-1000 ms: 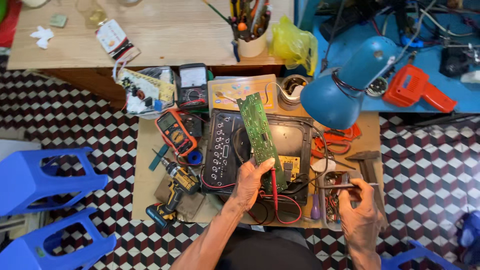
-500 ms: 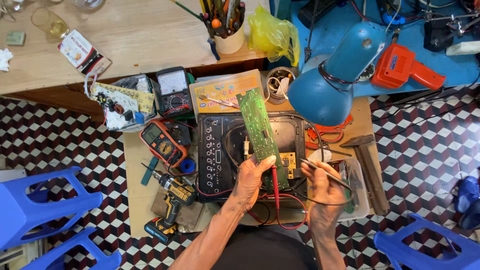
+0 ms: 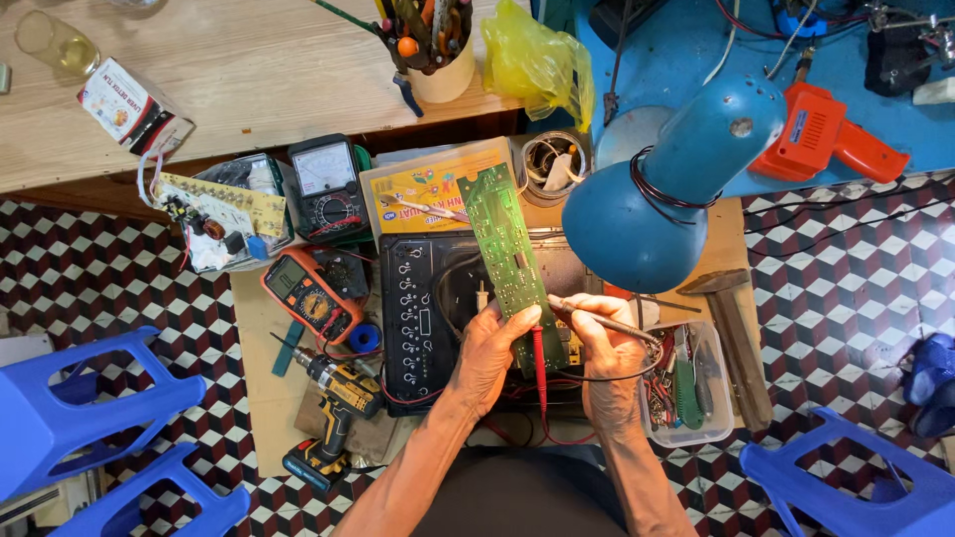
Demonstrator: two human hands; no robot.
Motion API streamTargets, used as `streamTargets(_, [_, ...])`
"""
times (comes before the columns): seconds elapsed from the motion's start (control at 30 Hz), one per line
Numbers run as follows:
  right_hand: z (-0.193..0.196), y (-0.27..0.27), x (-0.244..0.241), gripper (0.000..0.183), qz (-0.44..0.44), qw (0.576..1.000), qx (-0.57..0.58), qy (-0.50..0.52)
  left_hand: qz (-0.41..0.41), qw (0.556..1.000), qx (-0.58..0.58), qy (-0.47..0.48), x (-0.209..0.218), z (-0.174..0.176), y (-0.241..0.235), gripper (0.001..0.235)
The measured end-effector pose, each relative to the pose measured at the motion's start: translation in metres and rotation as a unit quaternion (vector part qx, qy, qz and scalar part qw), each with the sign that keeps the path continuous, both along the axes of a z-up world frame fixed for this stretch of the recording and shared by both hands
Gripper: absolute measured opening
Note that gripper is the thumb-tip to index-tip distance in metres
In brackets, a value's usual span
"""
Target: The person uses a multimeter to test points on a green circuit board, then sprays the board with a cleaning aerosol. The person handles the circuit board and multimeter probes throughout.
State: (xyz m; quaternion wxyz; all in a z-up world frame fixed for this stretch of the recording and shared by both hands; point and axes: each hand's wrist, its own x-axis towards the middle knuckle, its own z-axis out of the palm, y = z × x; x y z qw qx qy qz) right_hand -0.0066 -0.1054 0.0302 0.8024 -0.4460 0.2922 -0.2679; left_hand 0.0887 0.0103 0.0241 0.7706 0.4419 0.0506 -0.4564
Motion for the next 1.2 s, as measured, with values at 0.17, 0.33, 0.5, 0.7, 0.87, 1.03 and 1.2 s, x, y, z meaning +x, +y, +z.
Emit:
streamTargets(0.17, [-0.001, -0.006, 0.003, 0.012, 0.007, 1.000, 0.001, 0.006, 0.000, 1.000, 0.000, 0.020, 0.005, -0.004, -0.004, 0.033])
streamTargets(0.33, [-0.002, -0.008, 0.006, 0.009, 0.020, 0.999, -0.023, 0.025, 0.004, 1.000, -0.002, 0.019, 0.007, -0.011, -0.005, 0.032])
streamTargets(0.5, [0.000, -0.007, 0.007, 0.008, 0.030, 0.998, -0.037, 0.042, -0.005, 1.000, 0.014, 0.015, 0.007, -0.015, -0.001, 0.032])
streamTargets(0.7, [0.001, -0.005, 0.009, 0.010, 0.038, 0.996, -0.056, 0.057, 0.003, 1.000, 0.010, 0.018, 0.007, -0.017, 0.000, 0.029])
streamTargets(0.87, [0.001, -0.004, 0.009, 0.010, 0.038, 0.996, -0.045, 0.066, 0.007, 1.000, 0.011, 0.010, 0.007, -0.018, 0.003, 0.029])
streamTargets(1.03, [0.000, -0.003, 0.007, 0.012, 0.038, 0.995, -0.056, 0.078, 0.005, 1.000, 0.010, 0.008, 0.006, -0.015, 0.003, 0.030])
streamTargets(1.2, [-0.001, -0.003, 0.006, 0.012, 0.039, 0.996, -0.046, 0.070, 0.004, 1.000, 0.009, 0.016, 0.005, -0.014, 0.003, 0.030])
